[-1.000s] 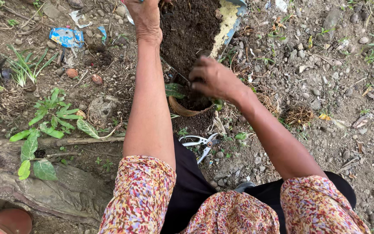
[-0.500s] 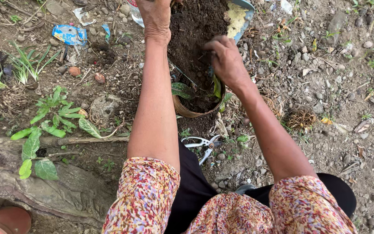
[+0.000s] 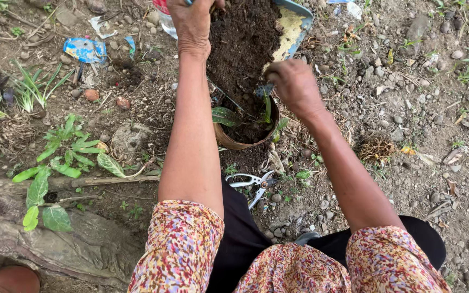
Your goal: The person plants a small plant into a pot by hand, filling the space with soil from a blue scoop.
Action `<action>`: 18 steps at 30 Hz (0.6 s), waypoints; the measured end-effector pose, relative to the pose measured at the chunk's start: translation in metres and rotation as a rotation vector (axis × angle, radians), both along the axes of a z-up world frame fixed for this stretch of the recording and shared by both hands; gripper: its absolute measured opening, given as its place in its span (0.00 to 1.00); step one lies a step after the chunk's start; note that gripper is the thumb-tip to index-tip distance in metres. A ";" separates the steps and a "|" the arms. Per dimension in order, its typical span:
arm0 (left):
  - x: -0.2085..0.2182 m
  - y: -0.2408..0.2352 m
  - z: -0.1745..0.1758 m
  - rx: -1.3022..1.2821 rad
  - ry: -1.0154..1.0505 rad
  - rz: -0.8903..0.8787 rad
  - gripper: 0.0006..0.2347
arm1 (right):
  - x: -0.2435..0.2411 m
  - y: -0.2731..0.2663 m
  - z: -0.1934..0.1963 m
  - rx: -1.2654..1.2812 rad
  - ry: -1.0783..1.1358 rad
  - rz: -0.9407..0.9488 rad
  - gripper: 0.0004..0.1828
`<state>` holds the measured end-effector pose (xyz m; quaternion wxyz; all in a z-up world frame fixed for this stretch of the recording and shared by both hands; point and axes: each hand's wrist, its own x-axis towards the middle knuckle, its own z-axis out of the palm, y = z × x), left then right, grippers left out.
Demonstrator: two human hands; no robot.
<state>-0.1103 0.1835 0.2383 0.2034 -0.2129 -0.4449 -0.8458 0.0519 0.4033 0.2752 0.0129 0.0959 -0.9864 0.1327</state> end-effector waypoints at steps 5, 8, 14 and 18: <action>0.007 -0.003 0.002 0.035 0.013 -0.011 0.06 | -0.006 0.042 0.033 -0.073 0.494 -0.134 0.10; 0.005 0.001 0.007 -0.022 0.012 -0.001 0.08 | -0.003 0.017 0.025 -0.050 0.285 0.079 0.15; 0.009 0.007 0.012 -0.047 -0.025 0.018 0.06 | 0.002 -0.041 0.015 -0.081 -0.215 0.207 0.34; 0.010 0.006 0.012 -0.031 -0.018 -0.029 0.06 | 0.000 -0.046 0.006 -0.044 -0.294 0.178 0.34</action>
